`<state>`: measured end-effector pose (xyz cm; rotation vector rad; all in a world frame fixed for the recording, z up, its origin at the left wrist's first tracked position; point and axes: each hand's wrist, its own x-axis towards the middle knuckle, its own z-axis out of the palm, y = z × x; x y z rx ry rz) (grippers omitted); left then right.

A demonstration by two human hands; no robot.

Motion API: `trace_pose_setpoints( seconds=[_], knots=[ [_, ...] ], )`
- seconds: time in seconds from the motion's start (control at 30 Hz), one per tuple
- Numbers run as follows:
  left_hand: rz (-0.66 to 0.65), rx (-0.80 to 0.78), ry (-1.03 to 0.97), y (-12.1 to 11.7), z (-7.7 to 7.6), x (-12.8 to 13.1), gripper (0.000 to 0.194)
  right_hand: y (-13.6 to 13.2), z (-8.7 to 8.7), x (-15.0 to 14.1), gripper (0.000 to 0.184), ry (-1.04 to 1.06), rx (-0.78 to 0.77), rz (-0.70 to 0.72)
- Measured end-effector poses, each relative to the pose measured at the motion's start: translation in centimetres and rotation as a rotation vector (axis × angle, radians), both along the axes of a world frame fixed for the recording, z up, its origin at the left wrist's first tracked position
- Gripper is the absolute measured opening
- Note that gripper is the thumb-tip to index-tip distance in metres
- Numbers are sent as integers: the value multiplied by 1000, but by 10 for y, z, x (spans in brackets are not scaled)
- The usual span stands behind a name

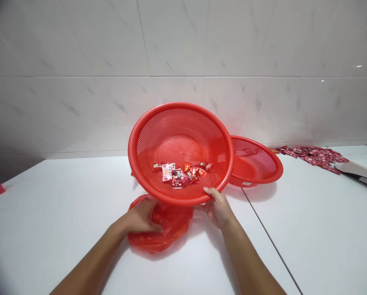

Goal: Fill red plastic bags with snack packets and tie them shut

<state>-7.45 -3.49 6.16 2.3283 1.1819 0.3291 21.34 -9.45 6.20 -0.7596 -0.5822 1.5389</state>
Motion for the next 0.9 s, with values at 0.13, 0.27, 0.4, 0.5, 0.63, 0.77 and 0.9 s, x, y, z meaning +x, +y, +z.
trace_pose_setpoints(
  seconds=[0.13,0.27,0.4,0.5,0.63,0.77,0.9],
  knots=[
    [-79,-70,-5,-3,4,8,82,-3,1,-12,29,49,34,-4],
    [-133,-35,-39,-7,4,12,92,-6,-2,-23,27,55,52,57],
    [-116,-32,-21,-9,-1,9,92,-5,-9,-27,30,-40,22,26],
    [-75,-32,45,-8,-3,7,100,-1,-13,-21,33,-142,17,-44],
    [-75,56,63,-4,-2,6,88,8,-19,-7,36,-431,29,-184],
    [-68,170,57,6,-5,2,61,20,-31,10,26,-635,7,-410],
    [-14,304,14,14,-13,-4,56,27,-39,24,26,-695,7,-477]
  ],
)
